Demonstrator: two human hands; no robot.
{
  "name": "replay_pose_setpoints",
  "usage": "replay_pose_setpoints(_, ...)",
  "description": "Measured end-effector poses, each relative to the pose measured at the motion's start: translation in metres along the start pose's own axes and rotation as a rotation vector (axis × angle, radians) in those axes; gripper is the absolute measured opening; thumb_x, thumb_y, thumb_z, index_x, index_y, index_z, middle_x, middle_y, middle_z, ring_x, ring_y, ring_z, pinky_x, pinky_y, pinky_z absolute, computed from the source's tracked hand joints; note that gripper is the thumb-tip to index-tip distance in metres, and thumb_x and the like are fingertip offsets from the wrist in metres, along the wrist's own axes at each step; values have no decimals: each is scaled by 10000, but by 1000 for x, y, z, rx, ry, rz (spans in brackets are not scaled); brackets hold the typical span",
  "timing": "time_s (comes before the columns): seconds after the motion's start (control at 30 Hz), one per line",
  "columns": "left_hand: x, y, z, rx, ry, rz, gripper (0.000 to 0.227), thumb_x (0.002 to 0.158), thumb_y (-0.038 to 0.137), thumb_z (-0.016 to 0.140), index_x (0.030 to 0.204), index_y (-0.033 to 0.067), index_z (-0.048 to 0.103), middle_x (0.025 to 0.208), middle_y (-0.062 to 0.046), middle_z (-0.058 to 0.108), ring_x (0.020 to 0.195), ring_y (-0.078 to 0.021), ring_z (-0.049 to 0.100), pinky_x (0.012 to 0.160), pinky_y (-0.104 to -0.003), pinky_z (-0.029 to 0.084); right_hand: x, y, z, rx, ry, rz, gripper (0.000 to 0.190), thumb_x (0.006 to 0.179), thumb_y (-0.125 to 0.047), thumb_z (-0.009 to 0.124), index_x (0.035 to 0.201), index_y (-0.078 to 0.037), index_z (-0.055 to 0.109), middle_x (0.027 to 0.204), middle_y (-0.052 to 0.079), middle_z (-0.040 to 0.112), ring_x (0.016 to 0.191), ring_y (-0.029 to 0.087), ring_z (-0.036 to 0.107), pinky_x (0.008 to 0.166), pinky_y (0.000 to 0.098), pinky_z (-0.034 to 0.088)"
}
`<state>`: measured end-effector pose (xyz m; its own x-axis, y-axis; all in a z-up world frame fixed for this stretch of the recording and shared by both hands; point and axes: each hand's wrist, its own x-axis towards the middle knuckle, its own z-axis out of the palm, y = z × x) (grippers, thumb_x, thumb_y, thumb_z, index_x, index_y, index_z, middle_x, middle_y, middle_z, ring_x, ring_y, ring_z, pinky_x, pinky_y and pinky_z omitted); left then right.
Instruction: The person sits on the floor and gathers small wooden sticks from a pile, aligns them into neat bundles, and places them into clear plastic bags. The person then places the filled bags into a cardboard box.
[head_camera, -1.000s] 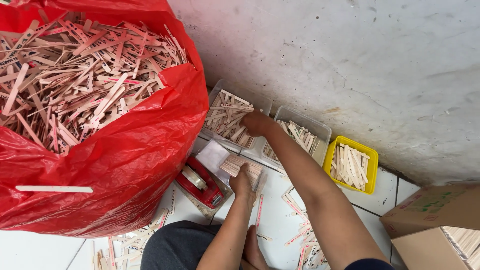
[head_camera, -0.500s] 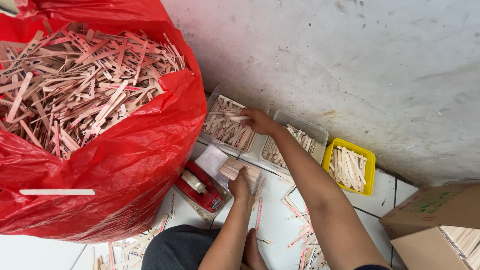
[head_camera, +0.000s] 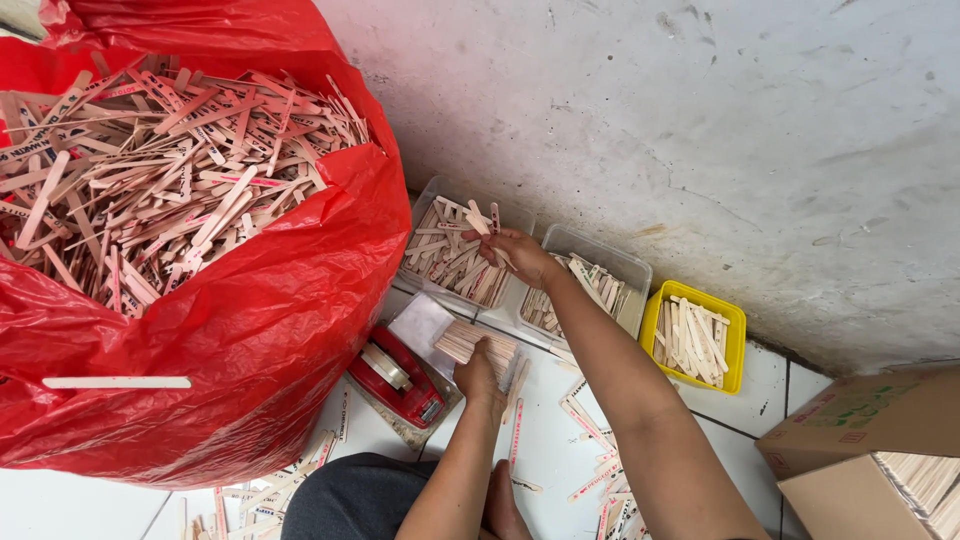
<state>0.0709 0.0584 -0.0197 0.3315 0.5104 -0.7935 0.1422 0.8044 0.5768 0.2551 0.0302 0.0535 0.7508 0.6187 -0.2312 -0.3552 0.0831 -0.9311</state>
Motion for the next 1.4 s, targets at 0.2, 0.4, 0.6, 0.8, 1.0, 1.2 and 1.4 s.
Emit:
replay_pose_setpoints(0.2,4,0,2,43,28,-17,597,715,254,854,1199,-39,664,1060,-239,675,1095,-351,669,870,-468,505,19,23,-21,-88,105,-4,152,934,-269,756,950,-118,759,742,-15,591,715,75,545,669,189,412)
replay_pose_setpoints(0.4,-3,4,3,32,32,-12,577,720,241,844,1190,-41,663,1052,-233,662,1079,-336,659,855,-464,501,16,23,-19,-276,120,-152,324,868,-165,854,1181,-139,774,1067,-19,751,1039,59,615,973,234,465)
replay_pose_setpoints(0.6,-7,6,3,18,23,9,555,711,224,839,1174,-34,675,1022,-213,667,1035,-302,664,847,-435,506,16,27,-24,-291,146,-161,340,815,-152,887,1139,-111,794,1038,-64,744,998,46,600,946,219,480)
replay_pose_setpoints(0.8,-5,3,2,19,26,39,527,704,204,844,1146,-38,688,996,-209,667,1011,-289,665,848,-424,505,27,41,-38,-264,152,-159,212,843,-167,867,1044,-129,812,939,-56,749,914,33,614,886,203,493)
replay_pose_setpoints(1.0,-6,6,4,0,31,30,529,699,199,851,1145,-39,693,996,-213,675,1011,-296,676,854,-415,511,20,31,-32,-513,169,-303,268,915,-87,780,1183,-107,777,1069,46,773,1033,124,613,979,318,469)
replay_pose_setpoints(1.2,-1,4,3,15,29,36,558,718,207,842,1179,-59,671,1036,-230,675,1057,-303,668,878,-445,507,23,32,-36,-861,244,-582,310,915,-217,815,1212,-282,756,963,19,703,963,135,639,956,293,472)
replay_pose_setpoints(1.4,-2,5,3,13,23,34,549,731,198,836,1192,-52,671,1049,-226,673,1074,-309,662,884,-455,500,16,23,-20,-798,278,-658,268,919,-196,815,1172,-273,776,922,26,694,940,110,561,891,273,450)
